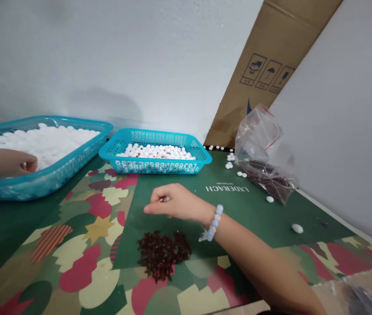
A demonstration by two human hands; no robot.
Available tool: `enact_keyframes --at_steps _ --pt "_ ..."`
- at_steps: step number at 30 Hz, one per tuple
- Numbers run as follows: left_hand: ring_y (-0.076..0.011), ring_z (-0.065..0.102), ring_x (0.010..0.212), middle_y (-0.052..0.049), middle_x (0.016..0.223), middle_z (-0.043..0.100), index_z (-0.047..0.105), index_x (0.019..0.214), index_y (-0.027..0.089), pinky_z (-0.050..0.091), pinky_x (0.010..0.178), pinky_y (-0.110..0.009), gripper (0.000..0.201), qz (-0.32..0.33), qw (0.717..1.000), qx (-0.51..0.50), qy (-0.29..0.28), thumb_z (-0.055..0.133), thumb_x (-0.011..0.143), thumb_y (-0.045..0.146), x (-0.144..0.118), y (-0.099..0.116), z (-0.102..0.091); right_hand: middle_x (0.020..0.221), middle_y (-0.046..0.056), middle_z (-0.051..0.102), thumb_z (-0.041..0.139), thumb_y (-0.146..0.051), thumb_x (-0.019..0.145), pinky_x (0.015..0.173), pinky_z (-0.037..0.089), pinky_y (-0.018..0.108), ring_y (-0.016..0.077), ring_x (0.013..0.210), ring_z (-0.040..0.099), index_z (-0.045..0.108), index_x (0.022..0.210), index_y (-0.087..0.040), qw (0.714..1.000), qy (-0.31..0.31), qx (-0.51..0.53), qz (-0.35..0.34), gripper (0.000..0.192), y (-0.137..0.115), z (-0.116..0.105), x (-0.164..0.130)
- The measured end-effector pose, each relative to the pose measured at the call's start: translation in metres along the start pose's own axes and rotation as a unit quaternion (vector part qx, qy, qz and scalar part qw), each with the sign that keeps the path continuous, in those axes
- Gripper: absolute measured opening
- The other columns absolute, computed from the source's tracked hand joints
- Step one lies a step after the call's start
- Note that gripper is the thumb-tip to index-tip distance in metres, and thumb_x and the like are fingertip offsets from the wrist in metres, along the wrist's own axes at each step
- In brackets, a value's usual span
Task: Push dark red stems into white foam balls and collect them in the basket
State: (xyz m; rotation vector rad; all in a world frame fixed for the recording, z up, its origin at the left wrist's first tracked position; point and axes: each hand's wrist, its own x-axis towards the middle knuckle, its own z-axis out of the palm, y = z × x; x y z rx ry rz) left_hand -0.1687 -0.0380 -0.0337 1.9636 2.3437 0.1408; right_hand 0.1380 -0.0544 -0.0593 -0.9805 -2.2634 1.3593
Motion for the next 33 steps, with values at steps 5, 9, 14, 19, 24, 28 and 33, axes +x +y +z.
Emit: enact_keyframes --at_steps 5,9,14,19,24,28,33 --pt "-0.0134 0.034 0.048 0.003 0.031 0.038 0.041 0.035 0.016 0.016 0.048 -0.02 0.018 -0.125 0.99 0.044 -0.043 0.052 0.049 0.014 0.012 0.003 -0.003 0.063 0.0 0.052 0.046 -0.017 0.069 0.05 0.031 0.019 0.0063 0.054 0.044 0.055 0.07 -0.014 0.94 -0.073 -0.319 -0.1 0.01 -0.003 0.001 -0.005" --pt "-0.0149 0.034 0.053 0.002 0.043 0.038 0.044 0.043 0.017 0.018 0.053 -0.02 0.02 -0.084 0.996 -0.012 -0.024 0.046 0.055 0.033 0.013 0.001 -0.004 0.074 0.002 0.057 0.048 -0.021 0.068 0.049 0.031 0.021 0.0107 0.06 0.05 0.058 0.082 -0.02 0.891 -0.102 -0.437 -0.074 0.017 -0.009 0.001 -0.012" --pt "-0.0202 0.035 0.065 -0.003 0.059 0.035 0.038 0.052 0.017 0.021 0.06 -0.025 0.042 -0.118 0.991 -0.05 0.04 0.037 0.048 0.059 0.009 0.005 -0.018 0.079 0.001 0.058 0.046 -0.023 0.069 0.051 0.033 0.021 0.0123 0.067 0.052 0.057 0.084 -0.022 0.885 -0.104 -0.449 -0.072 0.019 -0.012 0.008 -0.009" --pt "-0.0122 0.031 0.061 -0.005 0.079 0.038 0.035 0.063 0.015 0.024 0.055 -0.024 0.036 -0.163 0.932 -0.322 0.038 0.043 0.055 0.049 -0.016 0.035 -0.032 0.073 -0.001 0.058 0.045 -0.016 0.067 0.048 0.03 0.02 0.0111 0.063 0.05 0.059 0.075 -0.022 0.882 -0.122 -0.449 -0.076 0.017 -0.013 0.013 -0.001" --pt "-0.0035 0.023 0.048 -0.003 0.088 0.044 0.041 0.082 0.014 0.019 0.046 -0.018 0.023 0.069 0.869 -0.487 0.04 0.044 0.065 0.029 -0.042 0.073 -0.03 0.067 -0.001 0.056 0.044 -0.009 0.061 0.048 0.031 0.019 0.0083 0.056 0.047 0.06 0.066 -0.018 0.901 -0.112 -0.411 -0.084 0.018 -0.012 0.015 0.002" --pt "-0.0012 0.024 0.042 -0.001 0.086 0.05 0.045 0.077 0.016 0.017 0.04 -0.017 0.014 0.124 0.802 -0.585 -0.009 0.045 0.066 0.024 -0.047 0.096 -0.023 0.063 -0.001 0.056 0.042 -0.005 0.056 0.05 0.034 0.017 0.0062 0.054 0.046 0.059 0.062 -0.014 0.947 -0.056 -0.301 -0.097 0.02 -0.017 0.009 0.0" --pt "-0.0011 0.026 0.036 0.002 0.061 0.053 0.049 0.067 0.016 0.016 0.035 -0.016 0.015 0.175 0.737 -0.647 -0.087 0.051 0.059 0.028 -0.046 0.109 -0.008 0.048 -0.004 0.045 0.042 -0.006 0.054 0.037 0.027 0.012 0.0015 0.041 0.034 0.052 0.058 -0.012 0.995 -0.001 -0.079 -0.066 0.013 -0.028 -0.004 -0.003"
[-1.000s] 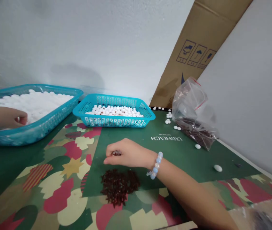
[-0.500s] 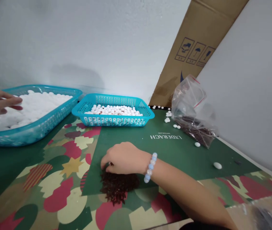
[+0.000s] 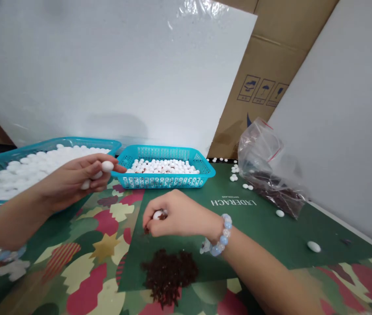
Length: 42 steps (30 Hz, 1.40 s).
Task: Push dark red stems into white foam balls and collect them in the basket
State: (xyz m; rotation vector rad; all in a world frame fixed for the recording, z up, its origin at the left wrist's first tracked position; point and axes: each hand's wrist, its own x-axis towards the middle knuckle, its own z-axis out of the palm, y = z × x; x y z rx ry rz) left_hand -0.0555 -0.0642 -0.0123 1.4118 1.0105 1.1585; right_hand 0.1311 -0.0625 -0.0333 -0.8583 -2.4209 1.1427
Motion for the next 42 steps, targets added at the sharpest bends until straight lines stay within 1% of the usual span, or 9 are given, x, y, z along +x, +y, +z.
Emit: enact_keyframes --at_steps 4,8,12,17,20,24,29,36,42 --pt "-0.0027 0.027 0.035 0.005 0.039 0.034 0.052 0.064 0.015 0.014 0.033 -0.017 0.021 0.001 0.999 -0.016 -0.029 0.057 0.054 0.032 -0.001 -0.008 0.006 0.05 -0.004 0.047 0.041 -0.007 0.055 0.037 0.03 0.011 0.0012 0.042 0.038 0.047 0.057 -0.012 0.991 0.001 0.131 0.016 0.008 -0.004 -0.006 0.0" --pt "-0.0018 0.026 0.035 0.004 0.045 0.039 0.053 0.066 0.016 0.016 0.034 -0.017 0.023 -0.014 0.999 -0.039 -0.034 0.059 0.051 0.032 -0.004 -0.011 0.011 0.049 -0.005 0.047 0.041 -0.003 0.054 0.037 0.031 0.011 0.0007 0.042 0.039 0.047 0.056 -0.013 0.987 -0.021 0.154 0.024 0.011 -0.004 -0.008 0.0" --pt "-0.0011 0.028 0.036 0.003 0.057 0.047 0.053 0.071 0.019 0.018 0.035 -0.018 0.024 -0.024 0.998 -0.055 -0.027 0.059 0.051 0.031 -0.007 -0.012 0.014 0.049 -0.006 0.048 0.042 -0.003 0.055 0.037 0.032 0.01 0.0004 0.041 0.04 0.047 0.056 -0.013 0.983 -0.006 0.181 0.017 0.011 -0.003 -0.01 -0.001" --pt "-0.0017 0.026 0.034 0.006 0.041 0.036 0.052 0.062 0.016 0.016 0.034 -0.017 0.017 -0.012 0.999 -0.039 -0.005 0.058 0.052 0.028 -0.009 -0.012 0.019 0.049 -0.006 0.048 0.043 -0.003 0.055 0.038 0.033 0.01 0.0003 0.041 0.041 0.048 0.053 -0.013 0.972 0.053 0.227 -0.017 0.011 -0.006 -0.01 0.002" --pt "-0.001 0.025 0.033 0.007 0.04 0.035 0.051 0.057 0.015 0.015 0.033 -0.016 0.013 -0.01 1.0 -0.021 0.0 0.058 0.051 0.024 -0.009 -0.013 0.023 0.047 -0.005 0.047 0.044 -0.004 0.055 0.038 0.033 0.011 0.0006 0.041 0.041 0.048 0.052 -0.012 0.966 0.087 0.239 -0.035 0.01 -0.009 -0.009 0.004" --pt "-0.001 0.027 0.035 0.007 0.043 0.037 0.05 0.054 0.016 0.019 0.034 -0.015 0.012 -0.007 0.999 -0.026 0.02 0.059 0.047 0.02 -0.012 -0.013 0.028 0.051 -0.005 0.047 0.047 -0.006 0.057 0.042 0.033 0.012 0.0015 0.046 0.041 0.05 0.054 -0.013 0.964 0.111 0.207 -0.123 0.008 -0.014 -0.007 0.006" --pt "-0.0018 0.028 0.036 0.005 0.044 0.04 0.054 0.056 0.017 0.019 0.035 -0.015 0.012 0.007 0.998 -0.044 0.033 0.06 0.046 0.02 -0.016 -0.012 0.032 0.06 -0.002 0.047 0.047 -0.01 0.064 0.049 0.036 0.014 0.0035 0.055 0.044 0.049 0.058 -0.014 0.952 0.173 0.096 -0.233 0.008 -0.013 -0.002 0.006" --pt "-0.0013 0.028 0.037 0.005 0.044 0.044 0.057 0.053 0.02 0.019 0.034 -0.014 0.002 0.043 0.997 -0.064 0.01 0.057 0.052 0.018 -0.02 -0.013 0.036 0.058 -0.002 0.044 0.043 -0.014 0.071 0.049 0.035 0.017 0.0059 0.055 0.041 0.046 0.06 -0.015 0.922 0.274 -0.017 -0.275 0.011 -0.013 0.009 0.004" --pt "-0.0019 0.032 0.039 0.004 0.049 0.048 0.055 0.049 0.017 0.023 0.036 -0.014 0.007 0.02 0.994 -0.094 0.06 0.062 0.046 0.019 -0.023 -0.014 0.04 0.056 -0.002 0.044 0.042 -0.013 0.071 0.046 0.035 0.016 0.0059 0.053 0.04 0.045 0.06 -0.015 0.903 0.312 -0.049 -0.293 0.012 -0.014 0.015 0.005"
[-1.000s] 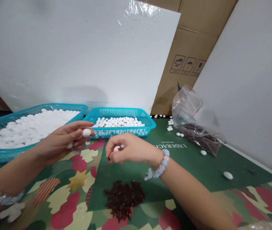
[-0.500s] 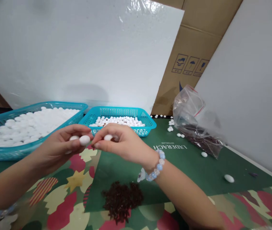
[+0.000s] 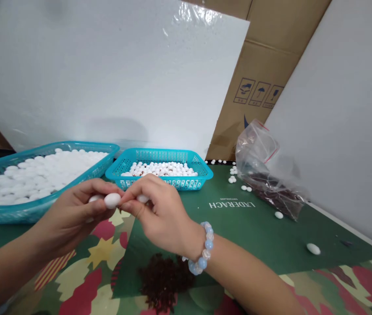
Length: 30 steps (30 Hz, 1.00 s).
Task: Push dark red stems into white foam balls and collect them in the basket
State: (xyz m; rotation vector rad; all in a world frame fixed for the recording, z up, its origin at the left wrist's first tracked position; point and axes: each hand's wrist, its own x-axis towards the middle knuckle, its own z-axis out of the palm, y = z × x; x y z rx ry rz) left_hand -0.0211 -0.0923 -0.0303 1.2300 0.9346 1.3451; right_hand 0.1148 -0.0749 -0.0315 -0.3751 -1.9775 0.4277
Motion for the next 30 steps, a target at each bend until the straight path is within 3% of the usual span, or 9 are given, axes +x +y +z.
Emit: enact_keyframes --at_steps 5,13,20,30 --pt "-0.0007 0.027 0.035 0.007 0.039 0.034 0.047 0.043 0.014 0.019 0.033 -0.013 0.018 -0.027 0.997 -0.067 0.013 0.064 0.042 0.019 -0.004 -0.002 0.006 0.058 -0.002 0.044 0.043 -0.013 0.07 0.046 0.035 0.016 0.0054 0.052 0.04 0.045 0.06 -0.015 0.999 0.038 -0.016 -0.006 0.011 0.0 0.004 -0.003" --pt "-0.0014 0.026 0.037 0.007 0.042 0.03 0.045 0.045 0.014 0.02 0.033 -0.015 0.019 -0.005 0.998 -0.059 0.004 0.063 0.044 0.021 -0.008 -0.004 0.01 0.06 -0.001 0.044 0.043 -0.009 0.069 0.049 0.038 0.018 0.0069 0.056 0.044 0.042 0.06 -0.017 0.998 0.062 -0.001 -0.022 0.012 -0.001 0.008 -0.007" --pt "-0.0041 0.033 0.043 0.005 0.045 0.035 0.048 0.044 0.016 0.024 0.036 -0.016 0.01 0.065 0.998 0.01 0.009 0.057 0.049 0.013 -0.011 -0.005 0.009 0.06 -0.001 0.043 0.042 -0.009 0.07 0.051 0.038 0.019 0.0073 0.058 0.044 0.04 0.061 -0.017 0.997 0.076 0.015 -0.027 0.012 -0.001 0.012 -0.01" --pt "-0.005 0.031 0.042 0.005 0.042 0.03 0.046 0.039 0.017 0.024 0.038 -0.018 0.017 0.133 0.989 0.059 -0.027 0.053 0.052 0.008 -0.01 -0.005 0.005 0.059 -0.001 0.043 0.043 -0.01 0.069 0.049 0.037 0.019 0.0073 0.055 0.044 0.039 0.06 -0.017 0.995 0.1 -0.002 -0.012 0.012 0.0 0.016 -0.012"
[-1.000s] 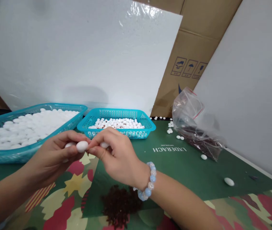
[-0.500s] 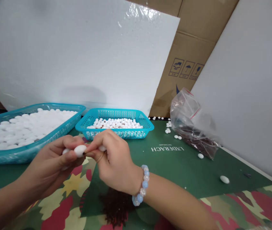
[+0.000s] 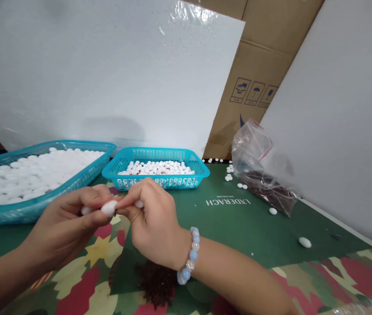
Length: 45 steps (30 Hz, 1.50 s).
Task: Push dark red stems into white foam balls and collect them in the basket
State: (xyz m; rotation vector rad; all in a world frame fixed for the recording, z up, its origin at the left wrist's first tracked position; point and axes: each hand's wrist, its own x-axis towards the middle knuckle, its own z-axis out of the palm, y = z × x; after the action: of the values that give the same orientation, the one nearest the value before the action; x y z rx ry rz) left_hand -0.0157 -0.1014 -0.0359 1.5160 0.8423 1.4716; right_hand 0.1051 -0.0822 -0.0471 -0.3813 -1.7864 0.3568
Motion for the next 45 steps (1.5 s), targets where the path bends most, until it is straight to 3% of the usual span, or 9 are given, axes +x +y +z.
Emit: enact_keyframes --at_steps 9,15,21,24,29,32,36,38,45 --pt "-0.0055 0.031 0.041 0.005 0.042 0.031 0.045 0.039 0.016 0.024 0.038 -0.019 0.016 -0.007 0.999 0.034 -0.013 0.053 0.052 0.011 0.001 0.0 -0.002 0.058 -0.002 0.043 0.041 -0.012 0.072 0.047 0.037 0.017 0.0068 0.053 0.043 0.038 0.062 -0.018 0.998 -0.049 -0.038 -0.015 0.012 0.0 -0.004 0.003" --pt "-0.0049 0.034 0.04 0.005 0.04 0.039 0.049 0.044 0.016 0.025 0.037 -0.017 0.009 -0.079 0.996 0.038 -0.008 0.054 0.051 0.017 0.006 0.005 -0.006 0.06 0.0 0.043 0.028 -0.007 0.074 0.048 0.037 0.02 0.0083 0.053 0.041 0.044 0.086 -0.02 0.974 -0.114 -0.144 -0.135 0.024 0.008 -0.006 0.009" --pt "-0.0031 0.035 0.038 0.008 0.038 0.04 0.046 0.046 0.016 0.028 0.038 -0.015 0.013 -0.122 0.991 -0.041 0.04 0.059 0.044 0.017 0.004 0.003 0.002 0.061 0.0 0.046 0.033 -0.023 0.077 0.052 0.037 0.021 0.0099 0.058 0.043 0.05 0.086 -0.023 0.954 -0.101 -0.184 -0.213 0.019 0.016 -0.006 0.01" --pt "-0.0035 0.037 0.038 0.006 0.039 0.043 0.046 0.044 0.016 0.027 0.037 -0.015 0.014 -0.118 0.992 -0.014 0.038 0.059 0.045 0.022 0.004 0.002 0.006 0.065 -0.001 0.05 0.035 -0.026 0.077 0.058 0.038 0.019 0.0088 0.062 0.046 0.052 0.078 -0.023 0.959 -0.116 -0.19 -0.173 0.017 0.013 -0.009 0.009" --pt "-0.0021 0.026 0.029 0.005 0.033 0.039 0.047 0.041 0.015 0.016 0.032 -0.017 0.03 -0.09 0.965 0.23 0.094 0.048 0.058 0.039 0.005 0.004 0.0 0.066 -0.004 0.048 0.038 -0.026 0.075 0.057 0.037 0.017 0.0054 0.064 0.048 0.048 0.073 -0.022 0.989 -0.108 -0.103 -0.017 0.011 0.016 -0.018 0.012" --pt "-0.0038 0.032 0.032 0.003 0.034 0.043 0.049 0.037 0.014 0.02 0.034 -0.017 0.032 -0.035 0.92 0.389 -0.031 0.049 0.058 0.038 -0.007 0.004 0.0 0.059 -0.006 0.043 0.039 -0.027 0.073 0.043 0.032 0.014 0.0031 0.053 0.046 0.045 0.072 -0.021 0.99 -0.045 0.041 0.126 0.009 0.026 -0.023 0.016" --pt "-0.0087 0.036 0.037 0.0 0.042 0.049 0.058 0.053 0.018 0.02 0.034 -0.022 0.012 0.11 0.79 0.484 -0.359 0.055 0.056 0.029 -0.037 -0.009 0.011 0.051 -0.006 0.038 0.032 -0.023 0.076 0.03 0.021 0.012 0.0005 0.039 0.039 0.041 0.06 -0.017 0.928 0.032 0.21 0.307 0.019 0.031 -0.027 0.024" --pt "-0.0108 0.04 0.042 -0.001 0.051 0.053 0.058 0.064 0.019 0.022 0.037 -0.023 0.008 0.148 0.756 0.49 -0.408 0.052 0.061 0.022 -0.048 -0.017 0.016 0.048 -0.006 0.037 0.034 -0.021 0.074 0.028 0.019 0.012 0.0001 0.034 0.037 0.039 0.055 -0.015 0.901 0.039 0.239 0.359 0.021 0.031 -0.029 0.027" --pt "-0.0118 0.047 0.052 -0.002 0.063 0.056 0.053 0.075 0.018 0.031 0.045 -0.022 0.02 0.195 0.713 0.489 -0.463 0.046 0.062 0.005 -0.048 -0.017 0.02 0.046 -0.006 0.04 0.037 -0.018 0.068 0.025 0.014 0.009 -0.0006 0.03 0.035 0.039 0.061 -0.015 0.839 0.033 0.277 0.468 0.008 0.037 -0.032 0.031"
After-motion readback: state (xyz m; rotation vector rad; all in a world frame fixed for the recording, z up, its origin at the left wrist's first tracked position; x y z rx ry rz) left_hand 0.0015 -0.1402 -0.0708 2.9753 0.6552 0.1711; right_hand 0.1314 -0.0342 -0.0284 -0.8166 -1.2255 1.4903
